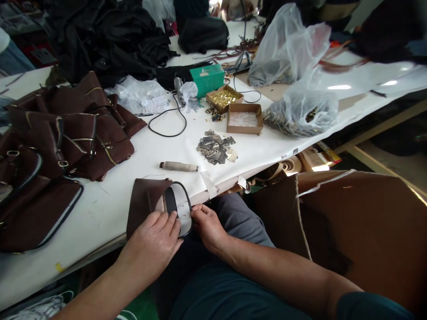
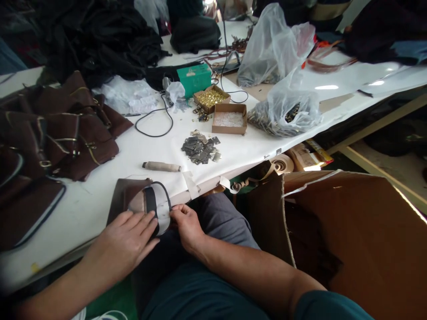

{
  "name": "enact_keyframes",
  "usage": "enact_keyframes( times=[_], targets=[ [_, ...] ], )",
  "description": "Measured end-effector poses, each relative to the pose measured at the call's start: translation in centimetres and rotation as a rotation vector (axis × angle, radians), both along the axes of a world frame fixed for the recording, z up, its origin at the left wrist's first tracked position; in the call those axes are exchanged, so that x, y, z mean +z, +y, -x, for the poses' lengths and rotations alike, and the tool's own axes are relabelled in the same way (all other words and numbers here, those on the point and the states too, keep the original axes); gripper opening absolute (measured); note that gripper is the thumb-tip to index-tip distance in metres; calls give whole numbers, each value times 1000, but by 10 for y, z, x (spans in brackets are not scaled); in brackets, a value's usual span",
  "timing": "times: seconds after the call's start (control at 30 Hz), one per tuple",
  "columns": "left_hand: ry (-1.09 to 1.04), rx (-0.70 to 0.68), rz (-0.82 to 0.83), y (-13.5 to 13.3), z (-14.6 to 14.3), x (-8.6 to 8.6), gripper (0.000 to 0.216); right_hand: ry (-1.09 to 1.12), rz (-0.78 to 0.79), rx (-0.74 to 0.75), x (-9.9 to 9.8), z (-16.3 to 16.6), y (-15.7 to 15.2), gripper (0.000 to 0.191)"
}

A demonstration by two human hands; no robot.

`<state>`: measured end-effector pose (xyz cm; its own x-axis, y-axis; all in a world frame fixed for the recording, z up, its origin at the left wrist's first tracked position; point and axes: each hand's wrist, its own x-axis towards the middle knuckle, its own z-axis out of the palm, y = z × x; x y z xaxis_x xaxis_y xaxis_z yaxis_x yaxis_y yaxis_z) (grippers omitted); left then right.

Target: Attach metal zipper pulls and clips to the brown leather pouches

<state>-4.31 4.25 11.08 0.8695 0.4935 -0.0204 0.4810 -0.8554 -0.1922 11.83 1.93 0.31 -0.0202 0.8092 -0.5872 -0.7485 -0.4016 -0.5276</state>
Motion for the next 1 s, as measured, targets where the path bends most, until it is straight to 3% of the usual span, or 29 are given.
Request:
enact_keyframes(
  times=[0.23, 0.37, 0.43, 0.53, 0.6, 0.7, 0.8, 0.9, 1.0],
  targets=[
    [-120, 23, 112, 29, 22, -31, 53, 16, 11, -6, -6, 1, 4, 24],
    [-218, 73, 80, 23, 27, -47, 54, -31, 7, 54, -3, -5, 4, 25],
    [-253, 104, 58, 18, 25, -52, 49, -124, -25, 161, 1, -15, 2, 25],
    [-298, 142, 41, 13, 21, -55, 46, -477, -203, 349, 12, -46, 5, 24],
    [-316, 161, 43, 11, 19, -56, 46, -773, -325, 349, 23, -75, 19, 22],
    [-346, 186, 42, 9, 18, -57, 45, -1312, -416, 278, 44, -121, 61, 12],
    [-385, 192, 29, 8, 18, -59, 43, -1817, -403, 368, 60, -156, 108, 21],
    [-419, 179, 14, 8, 19, -63, 42, -2043, -301, 450, 64, -177, 131, 35],
    [-451, 175, 6, 9, 20, -67, 40, -2011, -217, 424, 57, -190, 130, 40]
  ],
)
